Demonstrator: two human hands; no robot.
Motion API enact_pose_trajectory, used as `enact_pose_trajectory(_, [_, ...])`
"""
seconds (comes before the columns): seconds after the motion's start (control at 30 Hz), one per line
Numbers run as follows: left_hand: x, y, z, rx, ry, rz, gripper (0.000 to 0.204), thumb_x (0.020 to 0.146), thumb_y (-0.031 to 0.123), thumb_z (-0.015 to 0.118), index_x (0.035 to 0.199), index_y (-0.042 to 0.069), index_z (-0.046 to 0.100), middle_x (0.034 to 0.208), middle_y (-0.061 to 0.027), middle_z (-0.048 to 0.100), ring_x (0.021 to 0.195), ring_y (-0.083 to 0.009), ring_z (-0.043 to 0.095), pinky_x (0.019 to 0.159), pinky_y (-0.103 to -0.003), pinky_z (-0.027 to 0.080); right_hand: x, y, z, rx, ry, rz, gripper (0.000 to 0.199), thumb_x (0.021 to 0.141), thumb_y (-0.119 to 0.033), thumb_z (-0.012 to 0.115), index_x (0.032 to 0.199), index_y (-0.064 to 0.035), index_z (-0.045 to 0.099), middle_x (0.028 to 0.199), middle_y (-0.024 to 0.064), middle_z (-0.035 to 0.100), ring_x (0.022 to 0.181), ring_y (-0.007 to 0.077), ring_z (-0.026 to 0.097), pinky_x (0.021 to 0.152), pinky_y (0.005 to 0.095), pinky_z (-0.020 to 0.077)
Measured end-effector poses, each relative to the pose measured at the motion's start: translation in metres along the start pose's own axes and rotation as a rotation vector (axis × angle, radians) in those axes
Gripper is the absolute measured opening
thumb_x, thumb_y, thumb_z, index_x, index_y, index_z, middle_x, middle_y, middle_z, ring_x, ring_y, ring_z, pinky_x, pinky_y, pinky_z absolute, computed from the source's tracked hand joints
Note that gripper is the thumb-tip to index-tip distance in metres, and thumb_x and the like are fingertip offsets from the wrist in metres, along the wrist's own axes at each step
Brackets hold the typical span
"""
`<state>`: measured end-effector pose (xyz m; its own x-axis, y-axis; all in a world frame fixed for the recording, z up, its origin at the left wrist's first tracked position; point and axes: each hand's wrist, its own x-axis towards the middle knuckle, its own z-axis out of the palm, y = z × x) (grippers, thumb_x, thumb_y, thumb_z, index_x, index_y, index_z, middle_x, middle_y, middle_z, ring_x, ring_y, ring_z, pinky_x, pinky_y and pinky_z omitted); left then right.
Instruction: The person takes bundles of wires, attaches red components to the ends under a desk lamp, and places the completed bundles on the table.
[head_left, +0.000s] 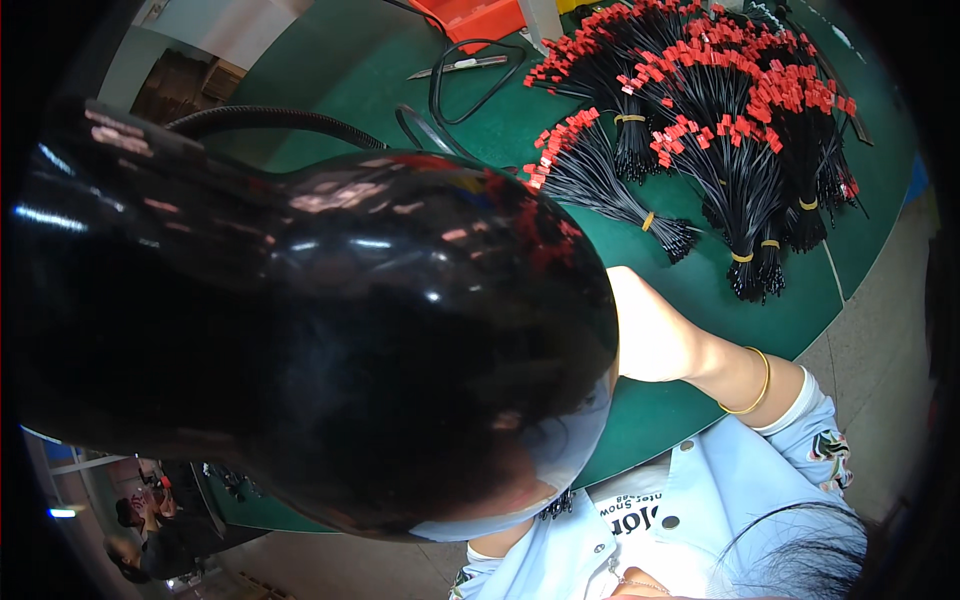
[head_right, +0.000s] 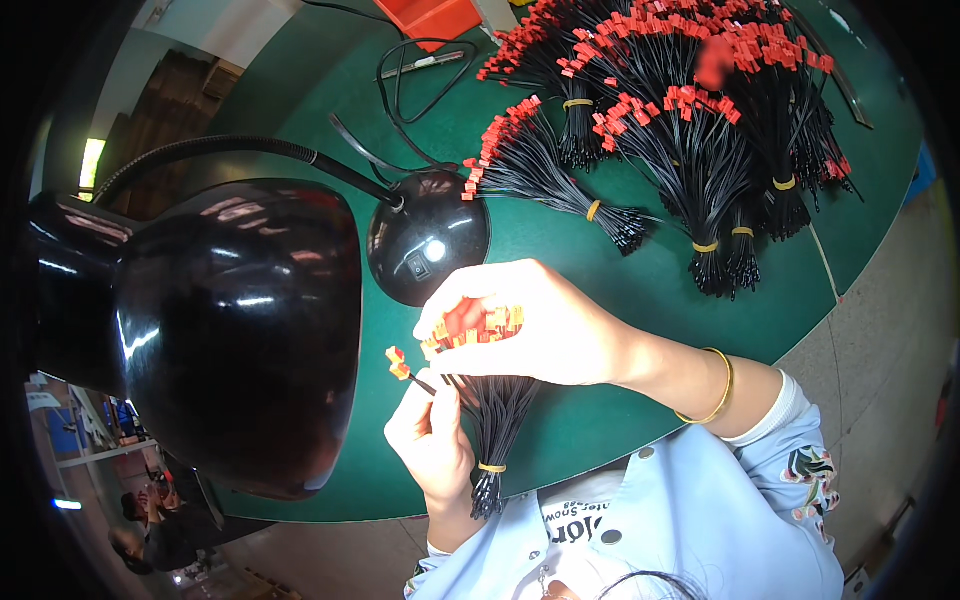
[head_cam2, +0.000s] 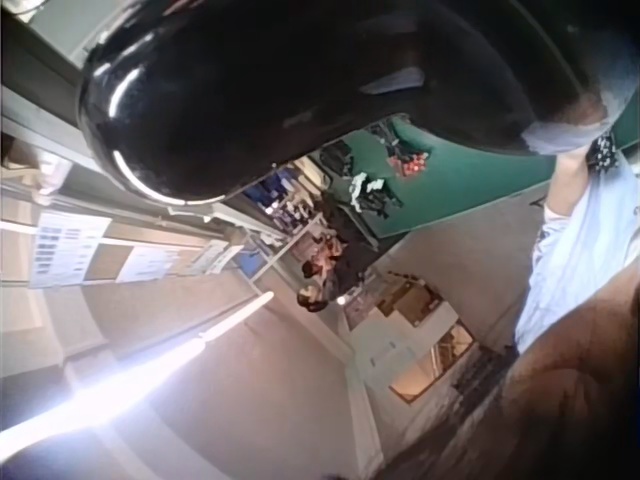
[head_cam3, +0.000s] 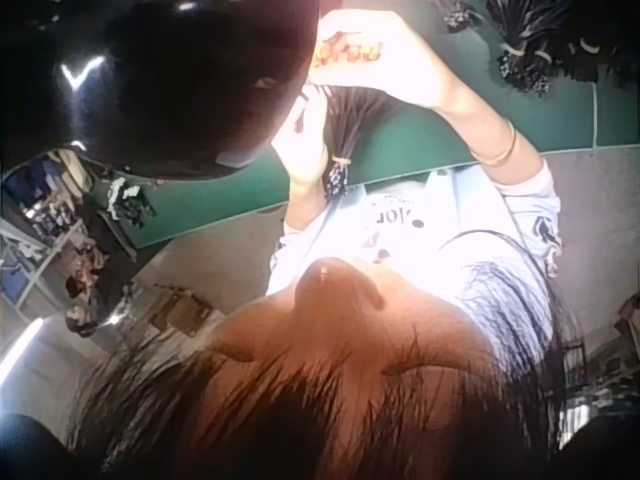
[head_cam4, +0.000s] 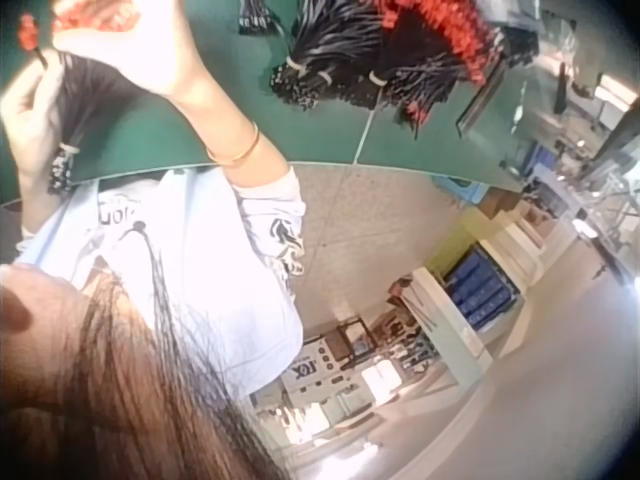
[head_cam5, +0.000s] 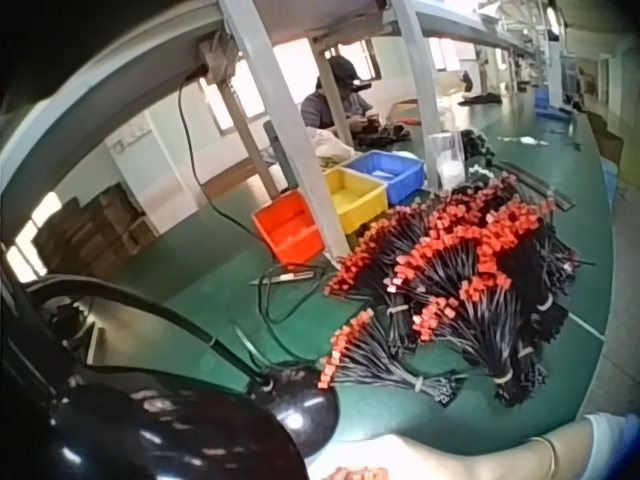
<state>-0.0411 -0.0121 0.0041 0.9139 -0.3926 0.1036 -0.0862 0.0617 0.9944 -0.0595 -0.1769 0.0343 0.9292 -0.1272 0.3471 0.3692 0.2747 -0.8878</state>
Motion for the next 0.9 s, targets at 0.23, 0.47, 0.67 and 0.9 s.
enact_pose_trajectory(0.23, [-0.002, 0.005, 0.0, 0.285, -0.037, -0.017, 0.005, 0.076, -0.003, 0.05, 0.076, -0.007, 0.053, 0.07, -0.0071, 0.053, 0.063, -0.0099, 0.047, 0.058, -0.02, 0.037, 0.0, 0.011, -0.001, -0.015, -0.074, 0.163, 0.026, 0.071, -0.015, 0.064, 0.092, -0.0013, 0.057, 0.082, 0.0057, 0.058, 0.077, 0.0109, 0.055, 0.072, 0.0249, 0.0428])
enact_pose_trajectory(0.47, [-0.001, 0.011, -0.005, -0.059, -0.045, -0.122, 0.019, 0.078, 0.0, 0.051, 0.096, -0.006, 0.051, 0.077, -0.0145, 0.057, 0.068, -0.0159, 0.054, 0.063, -0.023, 0.043, 0.003, 0.012, 0.002, 0.361, 0.063, 0.391, 0.017, 0.075, -0.014, 0.061, 0.085, -0.0021, 0.054, 0.077, 0.002, 0.056, 0.071, 0.0075, 0.053, 0.066, 0.0217, 0.0431])
enact_pose_trajectory(0.67, [0.006, 0.014, 0.009, -0.35, -0.258, -0.013, 0.077, 0.063, 0.005, 0.064, 0.125, -0.006, 0.02, 0.126, -0.0248, 0.029, 0.118, -0.0327, 0.029, 0.099, -0.042, 0.014, 0.004, 0.026, -0.014, 0.768, 0.474, 0.552, 0.012, 0.08, -0.016, 0.054, 0.087, -0.0074, 0.053, 0.073, -0.0016, 0.052, 0.065, 0.0066, 0.052, 0.059, 0.0208, 0.0438])
enact_pose_trajectory(0.9, [0.005, 0.011, -0.018, -0.489, -0.131, 0.028, 0.063, 0.072, 0.02, 0.055, 0.121, -0.009, 0.026, 0.126, -0.0246, 0.028, 0.119, -0.0335, 0.026, 0.1, -0.042, 0.017, 0.002, 0.026, 0.015, 0.612, 0.258, 0.666, 0.014, 0.079, -0.019, 0.056, 0.086, -0.0069, 0.052, 0.074, -0.0024, 0.052, 0.066, 0.006, 0.051, 0.061, 0.019, 0.042])
